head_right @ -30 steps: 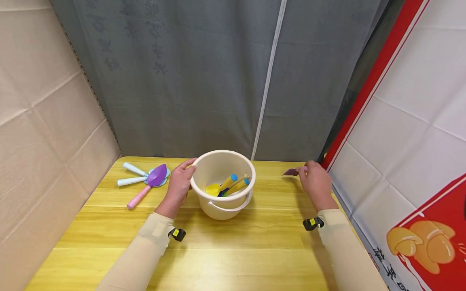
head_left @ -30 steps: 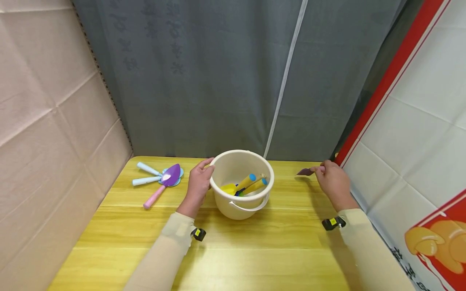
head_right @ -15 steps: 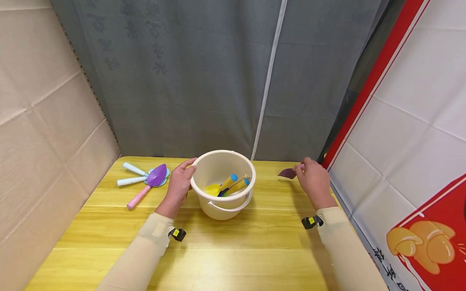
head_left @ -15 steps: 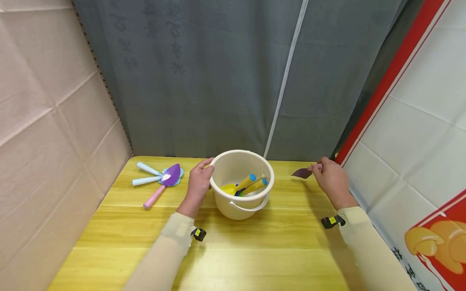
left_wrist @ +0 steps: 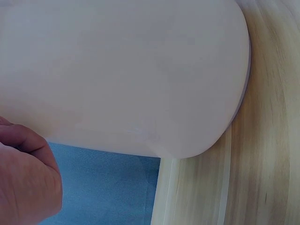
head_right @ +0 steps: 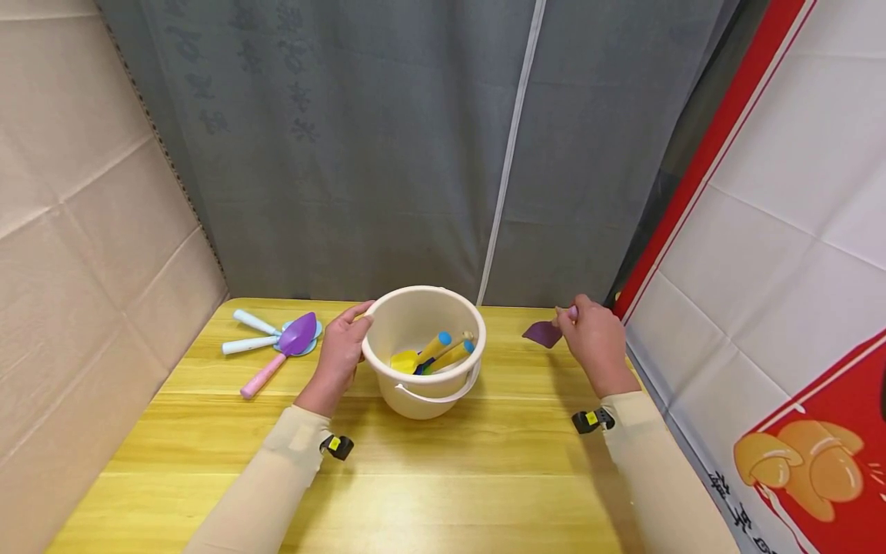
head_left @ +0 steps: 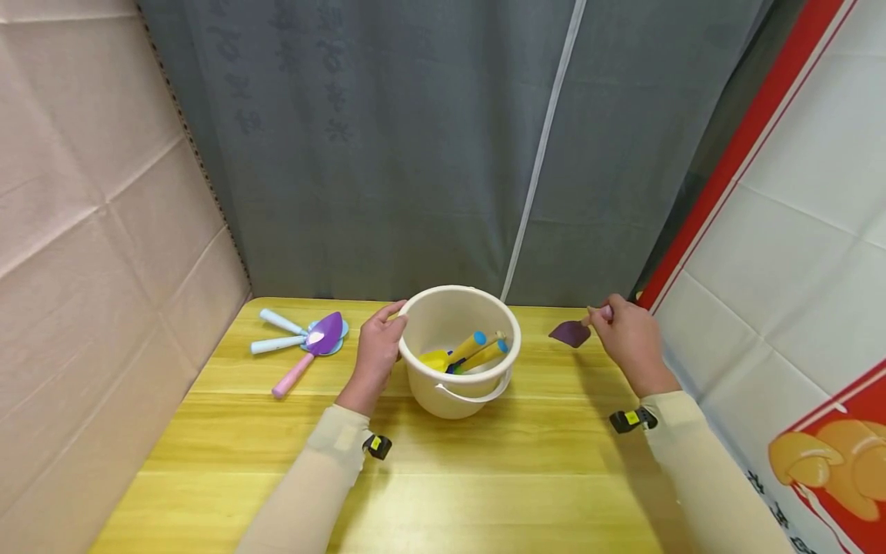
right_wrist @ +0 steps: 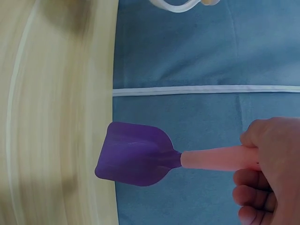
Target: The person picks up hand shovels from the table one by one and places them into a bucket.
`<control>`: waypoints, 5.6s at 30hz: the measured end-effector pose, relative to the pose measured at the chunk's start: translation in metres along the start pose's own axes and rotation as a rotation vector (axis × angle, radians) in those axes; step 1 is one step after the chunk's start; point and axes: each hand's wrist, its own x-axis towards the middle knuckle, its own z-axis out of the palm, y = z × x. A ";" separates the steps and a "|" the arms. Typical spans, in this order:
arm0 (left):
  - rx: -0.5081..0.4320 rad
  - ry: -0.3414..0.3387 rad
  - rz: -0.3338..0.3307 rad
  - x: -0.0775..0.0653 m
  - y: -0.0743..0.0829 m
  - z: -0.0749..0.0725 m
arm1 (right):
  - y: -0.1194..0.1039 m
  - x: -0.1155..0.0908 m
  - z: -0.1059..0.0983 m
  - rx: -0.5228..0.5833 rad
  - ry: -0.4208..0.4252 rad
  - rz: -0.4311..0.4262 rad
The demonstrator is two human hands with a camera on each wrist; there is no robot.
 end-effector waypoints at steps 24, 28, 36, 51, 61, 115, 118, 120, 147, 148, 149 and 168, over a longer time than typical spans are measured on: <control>0.005 -0.004 -0.010 0.000 0.001 0.000 | -0.021 0.002 -0.012 0.100 0.139 -0.087; 0.005 -0.007 -0.009 0.000 0.001 -0.001 | -0.028 0.002 -0.016 0.112 0.128 -0.077; 0.002 -0.003 -0.017 0.000 0.000 -0.001 | -0.042 0.001 -0.025 0.158 0.152 -0.099; 0.010 -0.015 -0.013 -0.002 0.002 -0.002 | -0.064 0.000 -0.044 0.201 0.355 -0.253; 0.005 -0.018 -0.006 -0.001 0.001 -0.001 | -0.077 -0.001 -0.052 0.199 0.429 -0.305; -0.026 -0.008 -0.003 -0.001 -0.001 -0.003 | -0.141 -0.014 -0.026 0.499 0.266 -0.307; -0.026 -0.009 -0.002 -0.001 -0.001 -0.003 | -0.142 -0.014 -0.022 0.504 0.242 -0.289; -0.022 -0.011 -0.001 -0.001 0.000 -0.003 | -0.143 -0.014 -0.020 0.508 0.229 -0.280; -0.006 -0.010 -0.001 -0.001 -0.003 0.001 | -0.143 0.004 0.014 0.412 -0.021 -0.202; -0.007 -0.010 -0.001 -0.001 -0.003 0.001 | -0.144 0.004 0.015 0.408 -0.027 -0.198; -0.005 -0.010 0.001 -0.001 -0.003 0.000 | -0.144 0.005 0.015 0.403 -0.034 -0.194; 0.000 -0.003 -0.016 -0.002 -0.002 0.002 | -0.154 0.019 0.027 0.253 -0.206 -0.217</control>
